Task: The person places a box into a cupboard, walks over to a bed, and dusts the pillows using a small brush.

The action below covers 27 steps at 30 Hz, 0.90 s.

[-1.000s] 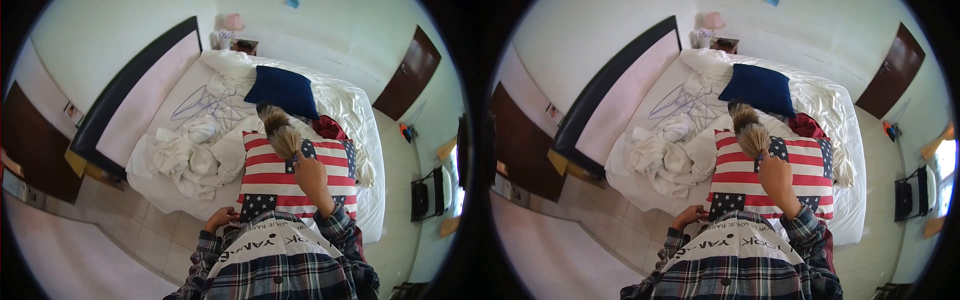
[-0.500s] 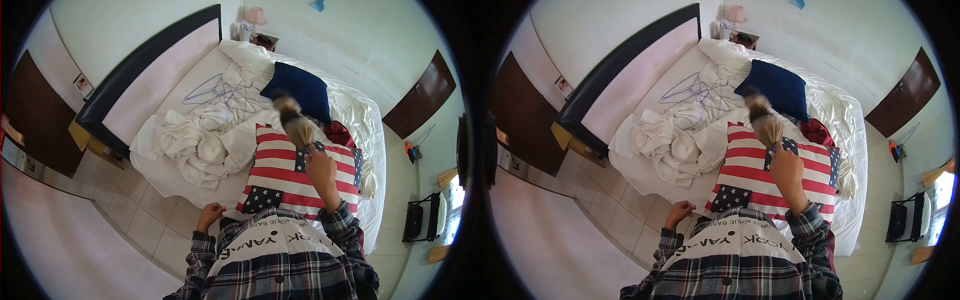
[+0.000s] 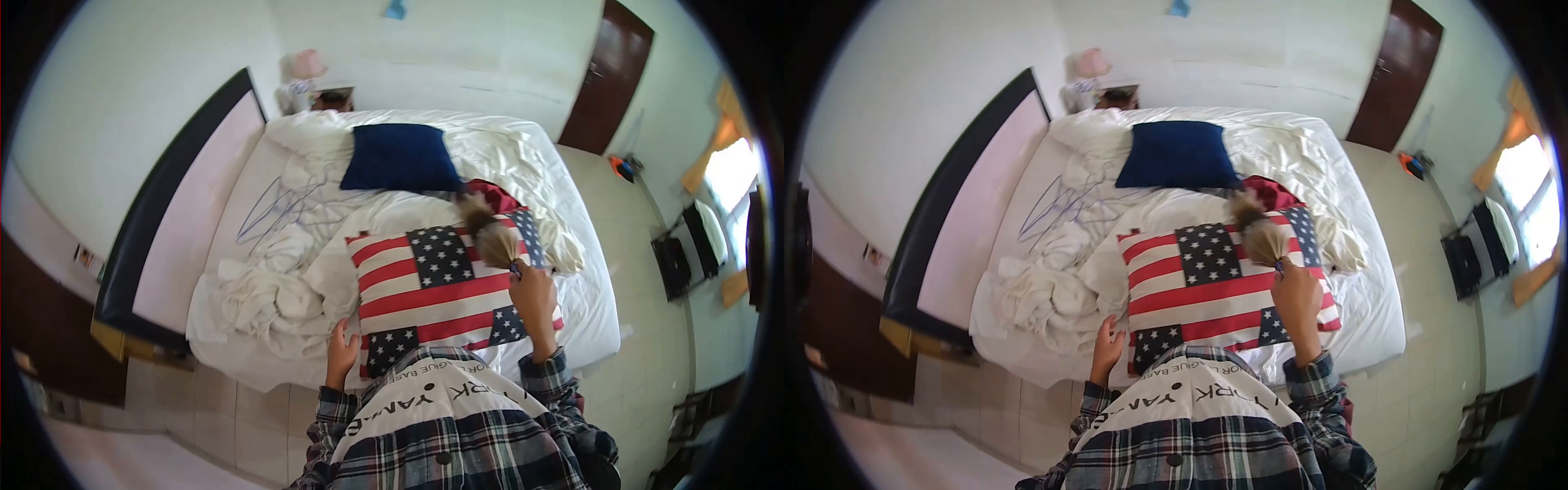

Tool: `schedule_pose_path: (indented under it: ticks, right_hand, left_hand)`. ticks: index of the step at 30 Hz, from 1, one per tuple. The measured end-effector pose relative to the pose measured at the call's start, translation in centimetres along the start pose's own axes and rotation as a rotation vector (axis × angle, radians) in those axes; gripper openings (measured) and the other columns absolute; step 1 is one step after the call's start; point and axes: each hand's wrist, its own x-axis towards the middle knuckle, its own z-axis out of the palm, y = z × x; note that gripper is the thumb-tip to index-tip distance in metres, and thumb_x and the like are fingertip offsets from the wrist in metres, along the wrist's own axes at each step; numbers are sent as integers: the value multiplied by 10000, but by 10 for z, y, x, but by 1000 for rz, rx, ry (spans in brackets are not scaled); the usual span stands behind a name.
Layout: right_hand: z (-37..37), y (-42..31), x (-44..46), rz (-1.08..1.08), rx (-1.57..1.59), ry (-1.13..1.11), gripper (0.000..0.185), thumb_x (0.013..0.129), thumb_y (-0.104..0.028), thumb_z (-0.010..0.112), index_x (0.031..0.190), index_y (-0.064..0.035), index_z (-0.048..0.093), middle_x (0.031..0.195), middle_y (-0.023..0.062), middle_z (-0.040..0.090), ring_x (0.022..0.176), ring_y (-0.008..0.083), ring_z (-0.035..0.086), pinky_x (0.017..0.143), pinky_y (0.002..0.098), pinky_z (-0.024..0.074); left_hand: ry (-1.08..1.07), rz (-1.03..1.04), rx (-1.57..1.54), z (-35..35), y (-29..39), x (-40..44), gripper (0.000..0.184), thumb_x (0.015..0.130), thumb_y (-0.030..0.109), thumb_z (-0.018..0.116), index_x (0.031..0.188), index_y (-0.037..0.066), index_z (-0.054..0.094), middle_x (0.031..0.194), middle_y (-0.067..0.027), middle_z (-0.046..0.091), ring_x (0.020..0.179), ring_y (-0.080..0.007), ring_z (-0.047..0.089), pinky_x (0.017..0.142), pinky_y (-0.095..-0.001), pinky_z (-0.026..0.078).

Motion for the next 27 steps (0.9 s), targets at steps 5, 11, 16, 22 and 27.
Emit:
schedule_pose_path:
  ticks: [5,11,16,22,27]
  right_hand:
    - [-3,33,-51,207,260,54,359,881,-285,640,1209,-141,674,776,187,674,745,357,676,656,456,507]
    - [93,115,-114,526,260,101,376,889,-325,645,1219,-146,673,861,190,697,811,367,682,732,454,522]
    - [105,175,-120,725,235,158,395,903,-333,634,1232,-116,658,856,213,692,833,378,683,739,477,519]
    - [50,155,-89,533,482,667,365,962,-228,598,1282,-53,612,789,210,668,675,243,649,663,369,497]
    - [76,159,-102,499,560,509,390,980,-238,574,1336,-78,568,792,195,669,721,217,657,680,359,505]
  left_hand:
    - [50,299,113,21,89,41,568,957,316,570,1449,84,404,1497,-210,370,1352,-388,397,1055,-507,352]
    - [-60,432,366,76,148,76,565,986,416,478,1497,199,371,1592,-98,265,1458,-337,251,1094,-667,185]
    - [33,488,566,107,138,70,551,998,402,437,1509,211,358,1591,-69,275,1469,-308,235,1114,-654,153]
    - [73,493,515,102,119,54,542,970,314,459,1492,183,400,1593,-72,284,1475,-302,224,1155,-586,80]
    - [94,501,534,102,117,52,539,969,317,463,1488,183,410,1587,-72,295,1470,-299,241,1158,-576,103]
